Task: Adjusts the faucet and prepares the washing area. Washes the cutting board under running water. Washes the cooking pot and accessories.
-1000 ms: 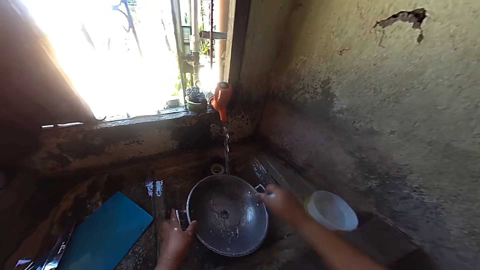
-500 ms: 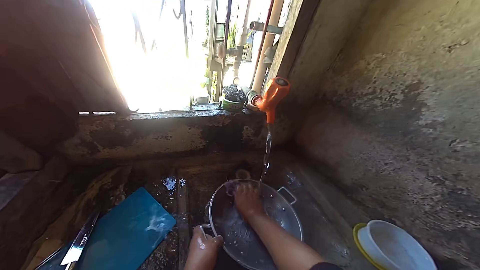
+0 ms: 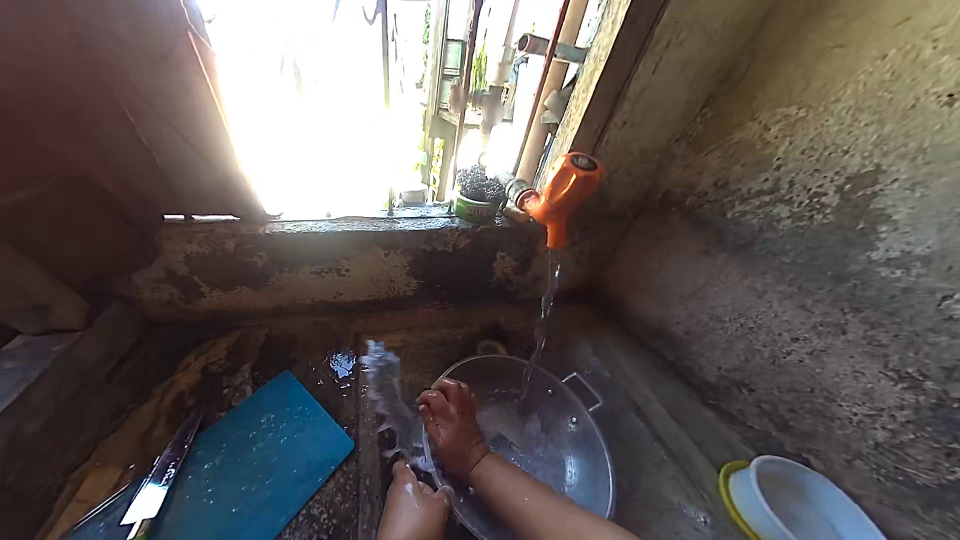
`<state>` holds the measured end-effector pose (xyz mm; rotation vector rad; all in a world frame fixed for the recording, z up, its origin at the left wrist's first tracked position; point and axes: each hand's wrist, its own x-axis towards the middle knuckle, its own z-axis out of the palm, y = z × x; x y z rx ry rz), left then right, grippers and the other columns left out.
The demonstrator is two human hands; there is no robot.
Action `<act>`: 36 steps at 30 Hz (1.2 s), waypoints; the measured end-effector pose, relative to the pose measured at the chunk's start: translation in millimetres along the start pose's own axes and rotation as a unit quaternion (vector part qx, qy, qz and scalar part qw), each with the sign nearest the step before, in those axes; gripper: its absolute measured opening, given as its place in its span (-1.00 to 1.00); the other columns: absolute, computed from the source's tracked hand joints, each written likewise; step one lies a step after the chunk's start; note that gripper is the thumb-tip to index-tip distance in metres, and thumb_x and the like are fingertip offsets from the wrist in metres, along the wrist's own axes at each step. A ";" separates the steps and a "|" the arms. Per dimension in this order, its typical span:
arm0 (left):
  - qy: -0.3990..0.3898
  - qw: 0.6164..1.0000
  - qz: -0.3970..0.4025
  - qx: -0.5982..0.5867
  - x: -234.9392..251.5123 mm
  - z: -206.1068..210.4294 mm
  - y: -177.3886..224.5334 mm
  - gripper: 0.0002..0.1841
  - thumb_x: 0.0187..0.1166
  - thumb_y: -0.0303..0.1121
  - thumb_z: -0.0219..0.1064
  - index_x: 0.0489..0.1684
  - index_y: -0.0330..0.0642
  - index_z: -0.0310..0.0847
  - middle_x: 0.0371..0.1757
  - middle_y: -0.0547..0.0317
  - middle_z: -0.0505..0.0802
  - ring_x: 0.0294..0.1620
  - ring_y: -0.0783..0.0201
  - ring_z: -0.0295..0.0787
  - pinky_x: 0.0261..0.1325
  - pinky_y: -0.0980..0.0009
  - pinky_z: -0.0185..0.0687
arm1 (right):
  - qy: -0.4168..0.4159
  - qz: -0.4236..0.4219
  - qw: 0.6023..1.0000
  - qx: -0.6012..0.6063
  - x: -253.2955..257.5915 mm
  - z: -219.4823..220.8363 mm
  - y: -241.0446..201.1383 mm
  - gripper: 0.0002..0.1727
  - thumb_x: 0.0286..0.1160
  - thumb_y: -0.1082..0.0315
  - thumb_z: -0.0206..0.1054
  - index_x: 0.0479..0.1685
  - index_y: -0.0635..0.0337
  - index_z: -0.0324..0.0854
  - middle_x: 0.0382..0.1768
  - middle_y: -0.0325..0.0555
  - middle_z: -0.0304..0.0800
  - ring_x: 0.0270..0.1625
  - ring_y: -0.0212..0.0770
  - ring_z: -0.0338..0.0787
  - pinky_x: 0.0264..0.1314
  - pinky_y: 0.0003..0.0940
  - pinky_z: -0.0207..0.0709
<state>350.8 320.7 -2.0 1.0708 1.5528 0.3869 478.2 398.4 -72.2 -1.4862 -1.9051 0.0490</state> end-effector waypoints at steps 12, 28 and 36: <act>-0.005 1.000 0.020 -0.004 4.8 -0.5 -0.2 -0.27 0.41 -0.34 0.55 0.56 -0.38 0.26 -0.03 -0.08 0.78 0.01 0.11 0.77 0.20 0.14 0.65 | -0.182 0.188 0.964 -0.044 4.1 -10.4 8.6 -0.30 0.87 -0.03 -0.18 0.95 -0.05 -0.05 0.94 0.11 -0.30 0.94 0.30 -0.40 0.82 0.52 -0.44; -0.004 0.999 0.022 -0.031 10.1 -2.7 4.3 -0.22 0.40 -0.36 0.52 0.65 -0.24 0.19 -0.10 -0.02 0.76 -0.11 0.13 0.76 0.08 0.14 0.68 | -0.341 0.191 0.909 -0.147 -1.4 -74.7 49.8 -0.48 0.83 0.13 -0.06 0.58 0.19 0.50 0.59 0.22 0.52 0.69 0.21 0.45 0.72 0.20 0.27; 0.008 0.999 0.021 -0.027 17.9 -3.1 0.8 -0.26 0.41 -0.36 0.51 0.61 -0.26 0.22 -0.01 -0.06 0.77 -0.01 0.10 0.78 0.14 0.12 0.68 | -0.431 0.116 0.885 -0.133 2.6 -59.1 9.3 -0.41 0.87 0.03 -0.19 0.34 0.29 0.61 0.37 0.23 0.70 0.51 0.21 0.64 0.54 0.22 0.45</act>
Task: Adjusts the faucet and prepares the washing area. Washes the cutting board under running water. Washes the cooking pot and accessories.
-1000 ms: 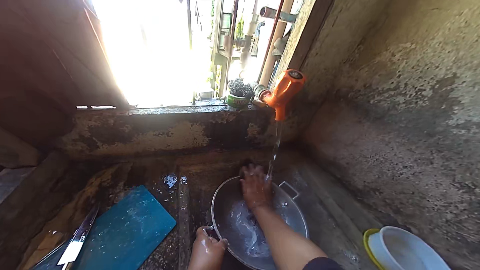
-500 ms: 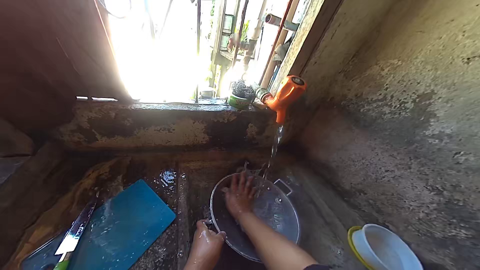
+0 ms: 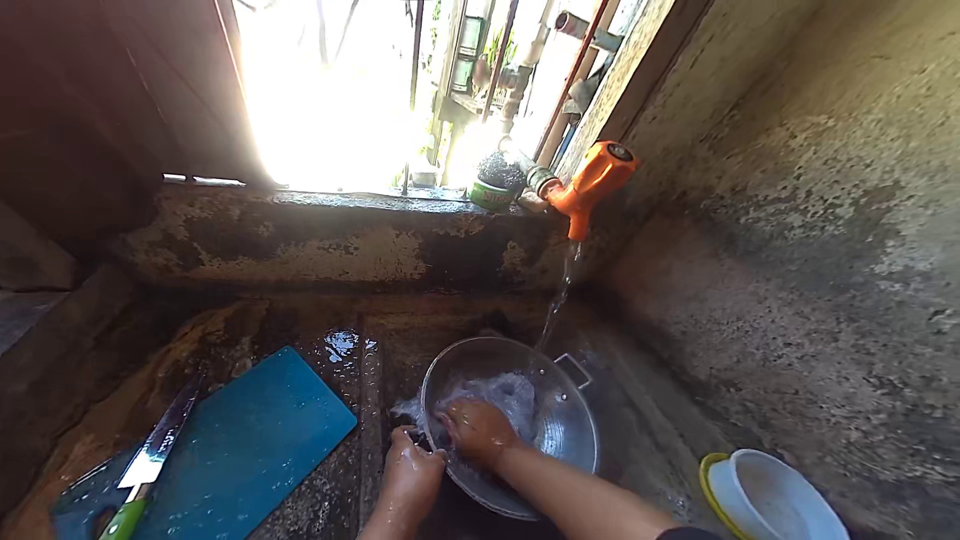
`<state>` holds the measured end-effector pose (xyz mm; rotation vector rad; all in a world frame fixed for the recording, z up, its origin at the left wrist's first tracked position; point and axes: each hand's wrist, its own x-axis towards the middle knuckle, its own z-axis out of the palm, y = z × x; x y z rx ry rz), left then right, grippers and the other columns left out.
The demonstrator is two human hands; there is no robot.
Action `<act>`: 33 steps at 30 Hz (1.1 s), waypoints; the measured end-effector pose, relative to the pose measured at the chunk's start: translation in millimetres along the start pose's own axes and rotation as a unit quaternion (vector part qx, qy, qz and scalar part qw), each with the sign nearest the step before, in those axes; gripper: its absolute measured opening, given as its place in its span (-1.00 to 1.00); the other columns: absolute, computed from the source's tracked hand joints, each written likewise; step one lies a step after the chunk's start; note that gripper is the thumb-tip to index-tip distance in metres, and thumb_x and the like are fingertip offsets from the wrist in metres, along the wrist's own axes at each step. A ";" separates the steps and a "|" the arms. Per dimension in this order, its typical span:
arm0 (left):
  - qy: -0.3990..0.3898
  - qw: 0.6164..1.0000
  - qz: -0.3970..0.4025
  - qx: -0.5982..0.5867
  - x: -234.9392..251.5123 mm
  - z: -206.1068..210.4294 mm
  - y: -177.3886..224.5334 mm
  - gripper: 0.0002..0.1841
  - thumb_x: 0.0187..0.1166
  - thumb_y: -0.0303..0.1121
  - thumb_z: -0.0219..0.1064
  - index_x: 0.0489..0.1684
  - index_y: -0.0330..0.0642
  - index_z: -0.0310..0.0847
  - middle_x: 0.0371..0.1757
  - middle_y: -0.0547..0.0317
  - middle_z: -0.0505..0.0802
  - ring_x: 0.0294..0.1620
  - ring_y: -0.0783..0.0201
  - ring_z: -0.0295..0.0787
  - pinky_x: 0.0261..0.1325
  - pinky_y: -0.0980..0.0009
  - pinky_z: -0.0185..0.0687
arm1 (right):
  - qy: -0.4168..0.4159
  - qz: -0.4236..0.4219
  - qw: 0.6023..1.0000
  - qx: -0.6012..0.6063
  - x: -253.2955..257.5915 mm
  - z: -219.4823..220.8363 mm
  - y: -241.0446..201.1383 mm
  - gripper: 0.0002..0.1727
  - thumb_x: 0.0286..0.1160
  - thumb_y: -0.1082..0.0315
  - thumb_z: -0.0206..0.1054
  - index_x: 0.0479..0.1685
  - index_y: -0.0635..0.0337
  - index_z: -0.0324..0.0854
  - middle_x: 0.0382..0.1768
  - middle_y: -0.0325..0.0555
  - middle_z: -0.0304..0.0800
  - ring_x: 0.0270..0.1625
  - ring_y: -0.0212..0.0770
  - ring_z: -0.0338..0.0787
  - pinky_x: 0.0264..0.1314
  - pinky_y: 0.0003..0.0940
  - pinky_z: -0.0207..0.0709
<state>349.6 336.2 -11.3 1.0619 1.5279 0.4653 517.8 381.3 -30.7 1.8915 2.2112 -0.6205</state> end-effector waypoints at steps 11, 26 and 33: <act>0.040 0.986 0.057 -0.151 -0.5 3.6 -8.6 -0.57 0.85 -0.29 0.06 0.51 -0.44 0.33 0.11 -0.28 0.74 0.08 0.01 0.74 0.18 0.07 0.65 | 0.073 -0.023 0.969 0.235 -1.7 16.0 -44.4 -0.26 0.84 0.23 -0.10 0.91 0.33 -0.24 0.90 0.35 -0.30 0.94 0.29 -0.27 0.93 0.21 -0.35; -0.020 0.931 -0.006 -0.365 2.2 4.5 0.2 -0.67 0.84 -0.37 0.08 0.47 -0.25 0.48 -0.60 0.25 0.49 -0.69 0.39 0.33 -0.62 0.49 0.30 | 0.001 0.152 0.987 0.058 -80.9 -5.3 27.9 -0.56 0.57 0.47 0.20 0.42 0.45 0.57 0.54 0.38 0.48 0.66 0.32 0.42 0.67 0.20 0.35; 0.024 0.971 0.022 -0.235 -1.8 5.0 -1.7 -0.45 0.40 -0.54 0.50 0.42 -0.36 0.46 0.00 -0.18 0.80 -0.20 0.09 0.78 -0.21 0.18 0.72 | 0.200 0.107 0.947 0.226 17.8 -0.6 -13.3 -0.64 0.74 0.36 0.14 0.28 0.34 0.72 0.35 0.24 0.71 0.50 0.12 0.65 0.66 -0.01 0.42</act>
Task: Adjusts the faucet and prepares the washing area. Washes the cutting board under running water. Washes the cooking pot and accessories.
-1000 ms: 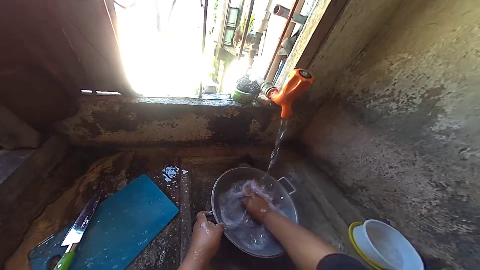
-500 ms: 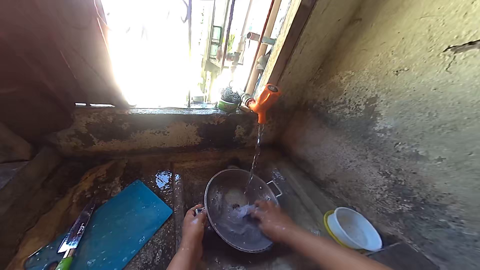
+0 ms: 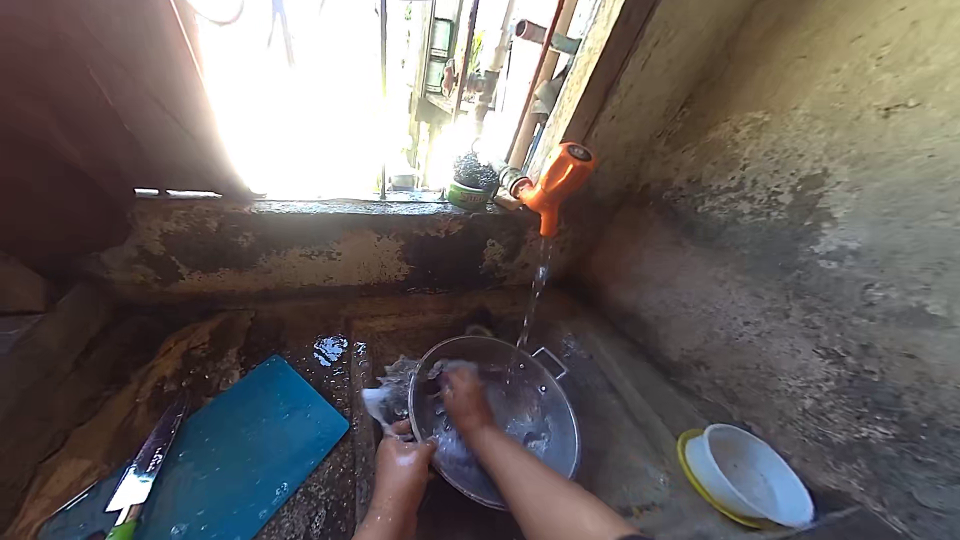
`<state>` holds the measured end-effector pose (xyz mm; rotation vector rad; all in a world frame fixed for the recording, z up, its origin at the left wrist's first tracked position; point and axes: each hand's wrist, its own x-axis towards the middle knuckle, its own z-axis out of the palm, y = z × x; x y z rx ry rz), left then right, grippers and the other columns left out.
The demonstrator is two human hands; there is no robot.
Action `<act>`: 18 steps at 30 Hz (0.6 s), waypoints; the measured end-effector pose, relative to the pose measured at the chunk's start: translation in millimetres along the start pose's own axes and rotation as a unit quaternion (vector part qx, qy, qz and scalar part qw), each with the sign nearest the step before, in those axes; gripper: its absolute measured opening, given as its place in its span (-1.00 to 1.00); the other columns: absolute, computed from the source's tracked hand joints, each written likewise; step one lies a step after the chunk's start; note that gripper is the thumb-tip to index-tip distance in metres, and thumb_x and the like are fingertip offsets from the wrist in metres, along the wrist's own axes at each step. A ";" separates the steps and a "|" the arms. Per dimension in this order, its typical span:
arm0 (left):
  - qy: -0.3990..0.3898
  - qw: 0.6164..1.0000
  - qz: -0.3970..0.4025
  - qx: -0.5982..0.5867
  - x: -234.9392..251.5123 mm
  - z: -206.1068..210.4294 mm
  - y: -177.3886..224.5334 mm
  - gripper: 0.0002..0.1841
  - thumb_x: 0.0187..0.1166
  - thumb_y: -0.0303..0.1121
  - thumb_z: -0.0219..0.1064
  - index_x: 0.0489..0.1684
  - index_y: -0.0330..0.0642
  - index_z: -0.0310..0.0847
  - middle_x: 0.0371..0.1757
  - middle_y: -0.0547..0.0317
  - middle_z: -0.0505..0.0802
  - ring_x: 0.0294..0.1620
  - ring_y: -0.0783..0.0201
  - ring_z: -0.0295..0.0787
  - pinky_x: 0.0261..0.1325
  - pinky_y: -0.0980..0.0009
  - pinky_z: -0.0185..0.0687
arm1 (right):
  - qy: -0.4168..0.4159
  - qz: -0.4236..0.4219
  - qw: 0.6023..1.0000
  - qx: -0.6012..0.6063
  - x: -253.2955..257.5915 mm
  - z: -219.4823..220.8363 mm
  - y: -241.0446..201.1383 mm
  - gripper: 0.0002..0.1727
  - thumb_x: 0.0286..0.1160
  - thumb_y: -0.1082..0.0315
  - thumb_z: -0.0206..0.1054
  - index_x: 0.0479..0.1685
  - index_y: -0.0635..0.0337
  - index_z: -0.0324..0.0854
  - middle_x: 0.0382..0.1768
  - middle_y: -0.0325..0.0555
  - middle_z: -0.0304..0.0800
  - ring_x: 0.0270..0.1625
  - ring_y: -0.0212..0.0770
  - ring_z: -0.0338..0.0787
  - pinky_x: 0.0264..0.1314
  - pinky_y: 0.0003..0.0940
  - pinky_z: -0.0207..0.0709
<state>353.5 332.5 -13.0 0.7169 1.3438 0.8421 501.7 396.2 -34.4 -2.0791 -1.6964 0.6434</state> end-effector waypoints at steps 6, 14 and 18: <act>0.007 0.998 -0.034 0.061 2.6 -2.6 1.3 -0.51 0.44 -0.59 0.44 0.39 -0.30 0.46 0.02 -0.15 0.82 -0.21 0.11 0.86 -0.21 0.20 0.82 | 0.031 0.044 0.996 0.068 3.4 15.3 -18.8 -0.66 0.70 0.39 0.15 0.28 0.32 0.71 0.37 0.17 0.70 0.47 0.07 0.68 0.59 -0.05 0.49; 0.007 0.997 -0.043 0.070 1.6 -0.1 4.2 -0.48 0.43 -0.62 0.43 0.42 -0.29 0.45 0.10 -0.17 0.79 -0.15 0.09 0.85 -0.15 0.18 0.82 | 0.064 0.064 0.991 0.103 14.9 13.8 -12.0 -0.69 0.75 0.35 0.19 0.24 0.32 0.70 0.34 0.22 0.68 0.42 0.14 0.69 0.52 0.06 0.54; 0.002 0.996 -0.028 0.086 1.6 -1.2 4.0 -0.50 0.41 -0.60 0.44 0.37 -0.32 0.48 0.07 -0.16 0.78 -0.12 0.09 0.83 -0.11 0.16 0.80 | -0.006 -0.036 0.999 0.035 11.7 9.7 -4.7 -0.67 0.76 0.34 0.15 0.25 0.31 0.73 0.32 0.20 0.71 0.45 0.11 0.68 0.59 0.02 0.48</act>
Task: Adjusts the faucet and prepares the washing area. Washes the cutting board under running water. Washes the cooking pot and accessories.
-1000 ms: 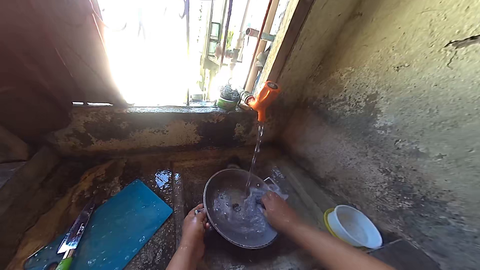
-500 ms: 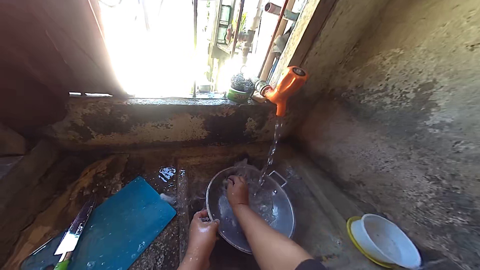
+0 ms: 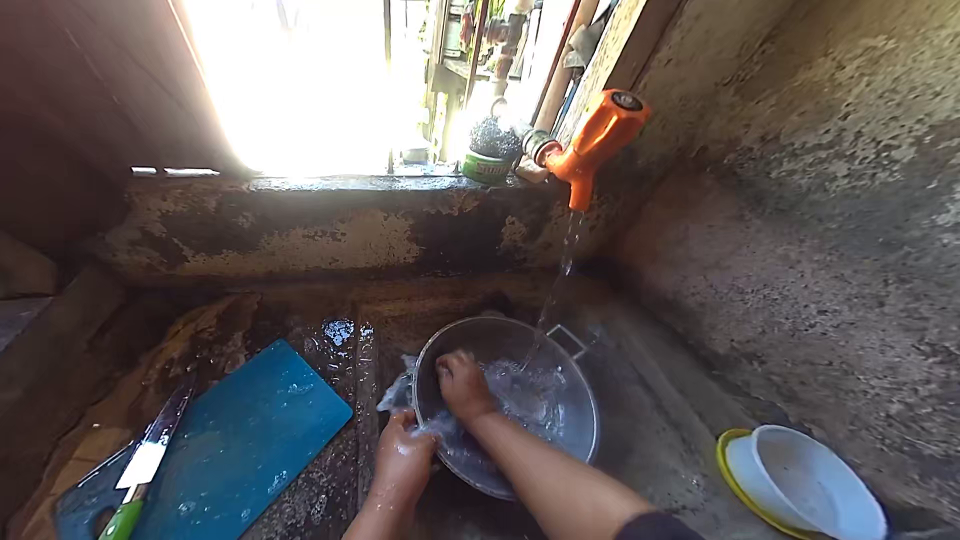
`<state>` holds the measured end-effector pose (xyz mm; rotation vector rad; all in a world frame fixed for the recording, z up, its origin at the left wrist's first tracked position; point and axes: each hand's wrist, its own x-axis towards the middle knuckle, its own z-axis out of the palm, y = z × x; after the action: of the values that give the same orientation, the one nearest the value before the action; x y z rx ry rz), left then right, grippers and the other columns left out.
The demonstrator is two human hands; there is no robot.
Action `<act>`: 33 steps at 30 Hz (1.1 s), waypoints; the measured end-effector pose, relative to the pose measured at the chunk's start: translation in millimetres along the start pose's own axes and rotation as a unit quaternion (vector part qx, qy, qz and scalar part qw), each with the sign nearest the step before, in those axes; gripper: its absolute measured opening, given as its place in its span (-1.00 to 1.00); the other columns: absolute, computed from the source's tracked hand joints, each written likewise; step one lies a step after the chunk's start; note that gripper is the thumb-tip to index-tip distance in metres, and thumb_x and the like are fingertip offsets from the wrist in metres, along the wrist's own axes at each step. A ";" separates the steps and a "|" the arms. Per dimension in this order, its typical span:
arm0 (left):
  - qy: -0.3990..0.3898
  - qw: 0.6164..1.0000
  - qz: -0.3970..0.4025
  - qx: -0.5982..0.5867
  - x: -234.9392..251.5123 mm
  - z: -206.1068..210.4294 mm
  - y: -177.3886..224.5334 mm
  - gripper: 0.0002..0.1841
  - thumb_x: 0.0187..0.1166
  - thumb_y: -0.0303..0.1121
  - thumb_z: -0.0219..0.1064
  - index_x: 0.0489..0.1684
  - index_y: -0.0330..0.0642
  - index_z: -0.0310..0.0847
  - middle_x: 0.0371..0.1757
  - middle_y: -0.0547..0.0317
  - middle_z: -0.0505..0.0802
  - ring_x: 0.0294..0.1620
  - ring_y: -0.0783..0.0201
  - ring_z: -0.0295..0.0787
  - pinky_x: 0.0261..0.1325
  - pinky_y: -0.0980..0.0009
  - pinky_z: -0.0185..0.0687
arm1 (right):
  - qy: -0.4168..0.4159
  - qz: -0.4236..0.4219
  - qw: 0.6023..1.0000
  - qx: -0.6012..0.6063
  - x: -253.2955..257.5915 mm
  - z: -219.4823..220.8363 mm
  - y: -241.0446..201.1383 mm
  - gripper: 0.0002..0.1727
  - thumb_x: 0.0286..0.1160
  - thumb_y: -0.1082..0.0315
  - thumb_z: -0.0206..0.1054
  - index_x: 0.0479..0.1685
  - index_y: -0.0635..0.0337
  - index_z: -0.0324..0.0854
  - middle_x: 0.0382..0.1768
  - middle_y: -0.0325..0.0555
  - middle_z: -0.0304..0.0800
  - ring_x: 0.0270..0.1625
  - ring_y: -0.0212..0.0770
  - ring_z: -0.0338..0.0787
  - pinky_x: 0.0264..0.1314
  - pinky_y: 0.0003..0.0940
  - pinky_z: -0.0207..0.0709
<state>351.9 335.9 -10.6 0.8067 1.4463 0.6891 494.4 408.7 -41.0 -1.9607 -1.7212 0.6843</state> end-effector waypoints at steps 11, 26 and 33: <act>-0.002 1.000 -0.004 0.030 1.2 -2.1 -2.2 -0.50 0.42 -0.57 0.46 0.37 -0.28 0.49 0.03 -0.11 0.80 -0.18 0.14 0.82 -0.17 0.23 0.77 | 0.023 -0.002 1.000 -0.013 7.4 -3.7 0.0 -0.65 0.77 0.34 0.14 0.29 0.36 0.68 0.37 0.26 0.69 0.51 0.17 0.64 0.65 0.06 0.42; -0.019 1.000 0.018 -0.006 6.7 -3.2 -1.7 -0.48 0.42 -0.62 0.39 0.42 -0.30 0.46 0.10 -0.17 0.79 -0.11 0.08 0.84 -0.12 0.18 0.80 | -0.235 -0.106 0.952 -0.164 -48.1 -39.2 41.1 -0.28 0.82 0.01 0.05 0.90 0.07 0.07 0.92 0.01 -0.09 0.94 0.06 -0.07 0.93 0.15 -0.16; -0.011 0.999 0.044 0.018 4.8 -1.8 1.6 -0.51 0.46 -0.58 0.41 0.42 -0.28 0.49 0.04 -0.16 0.80 -0.08 0.07 0.84 -0.05 0.14 0.81 | -0.271 0.078 0.907 -0.313 -89.5 -88.3 37.9 -0.25 0.68 0.01 0.14 0.68 0.45 0.32 0.83 0.56 -0.18 0.85 0.62 -0.33 0.72 0.69 -0.43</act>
<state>350.3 340.9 -12.0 0.9072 1.4136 0.7193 569.7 314.7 11.2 -2.5285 -2.3580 0.8686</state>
